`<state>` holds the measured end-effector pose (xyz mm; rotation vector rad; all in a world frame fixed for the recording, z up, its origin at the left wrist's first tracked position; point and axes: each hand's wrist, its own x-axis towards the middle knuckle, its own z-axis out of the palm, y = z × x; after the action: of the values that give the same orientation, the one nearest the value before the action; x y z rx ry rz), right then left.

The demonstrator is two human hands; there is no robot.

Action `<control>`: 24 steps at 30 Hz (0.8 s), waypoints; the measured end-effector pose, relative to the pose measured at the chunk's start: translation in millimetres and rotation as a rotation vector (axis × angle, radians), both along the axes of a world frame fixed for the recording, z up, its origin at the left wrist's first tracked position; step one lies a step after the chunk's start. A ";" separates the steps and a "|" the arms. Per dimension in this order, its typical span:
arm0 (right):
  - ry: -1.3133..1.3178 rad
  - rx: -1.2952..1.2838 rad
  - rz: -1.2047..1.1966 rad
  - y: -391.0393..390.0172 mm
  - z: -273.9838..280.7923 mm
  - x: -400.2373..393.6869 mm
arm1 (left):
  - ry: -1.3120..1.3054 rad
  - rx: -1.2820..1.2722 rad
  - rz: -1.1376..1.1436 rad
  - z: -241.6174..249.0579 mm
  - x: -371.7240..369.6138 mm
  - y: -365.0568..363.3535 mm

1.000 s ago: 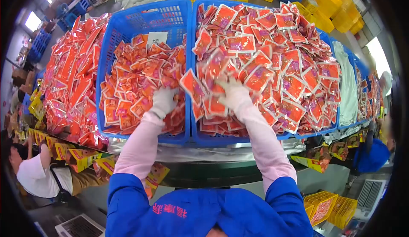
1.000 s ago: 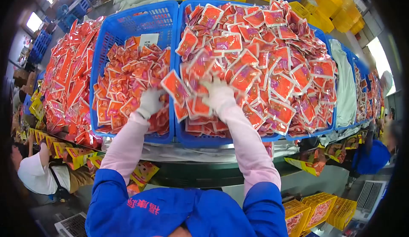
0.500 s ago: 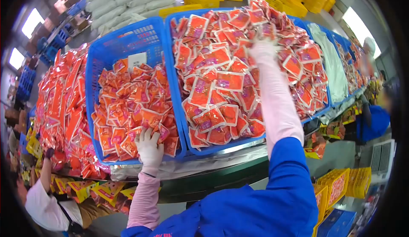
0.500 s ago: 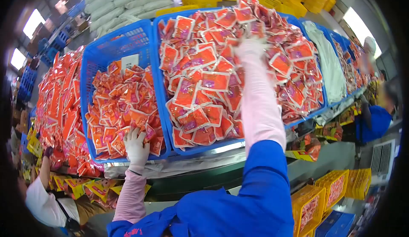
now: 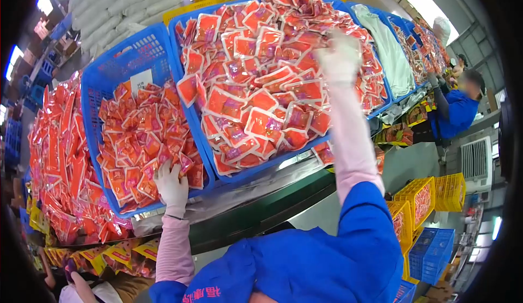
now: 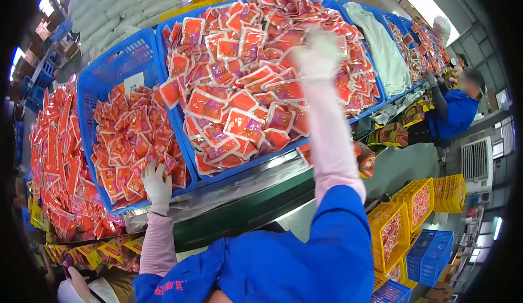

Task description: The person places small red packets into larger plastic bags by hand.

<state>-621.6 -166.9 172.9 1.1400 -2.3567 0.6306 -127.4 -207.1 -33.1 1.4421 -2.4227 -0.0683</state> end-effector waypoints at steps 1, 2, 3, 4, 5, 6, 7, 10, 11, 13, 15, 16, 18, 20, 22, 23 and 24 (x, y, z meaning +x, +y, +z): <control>0.082 -0.042 -0.227 7.7 -29.0 -55.3 | 0.014 -0.014 -0.005 1.9 -1.9 0.6; 0.047 0.140 -0.336 7.0 -117.2 -158.3 | 0.019 0.001 0.021 0.0 -7.0 1.8; -0.131 0.106 -0.357 2.2 -133.4 -141.4 | 0.016 0.008 0.014 0.1 -7.2 3.0; -0.300 0.068 -0.391 -2.7 -148.2 -123.3 | 0.013 0.005 0.006 1.2 -5.7 1.1; -0.319 -0.050 -0.241 -10.9 -154.9 -110.1 | 0.015 0.000 0.007 -4.1 -4.3 -0.1; -0.355 -0.160 -0.103 -9.8 -163.3 -88.2 | 0.000 0.002 -0.001 -3.3 -4.7 -1.2; -0.367 -0.121 -0.082 -6.3 -166.6 -69.3 | 0.004 -0.003 -0.011 -4.4 -2.9 -1.1; -0.334 -0.017 0.097 -10.3 -144.2 8.7 | -0.004 0.007 0.005 -2.3 -6.7 -1.0; -0.295 -0.003 0.180 -14.2 -146.9 37.2 | -0.015 0.024 0.006 -0.9 -7.0 -0.3; -0.242 0.054 0.181 -28.0 -153.0 95.3 | -0.030 0.026 -0.005 -3.6 -5.3 -1.6; -0.237 0.184 0.254 -35.5 -130.7 148.3 | -0.037 0.020 -0.002 -2.5 -5.0 0.7; -0.173 0.194 0.218 -37.9 -122.9 177.7 | -0.038 0.017 -0.003 -0.3 -5.9 0.6; -0.214 0.344 0.435 -39.8 -122.7 223.4 | -0.015 0.022 -0.049 -0.2 -3.2 -2.0; -0.186 0.392 0.422 -46.7 -154.6 245.4 | 0.068 -0.028 -0.026 -8.9 3.1 -3.4; -0.284 0.500 0.409 -22.7 -96.1 235.9 | 0.228 -0.038 -0.061 7.0 8.6 5.5; -0.419 0.491 0.532 -13.6 -75.8 223.2 | 0.303 -0.079 -0.066 8.9 15.9 8.0; -0.553 0.474 0.659 -7.1 -66.6 208.1 | 0.377 -0.123 -0.065 11.4 23.2 8.8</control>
<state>-413.5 -174.0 106.3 2.2504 -2.6439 0.6747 -104.2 -198.3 -21.7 1.1761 -2.1252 -0.1846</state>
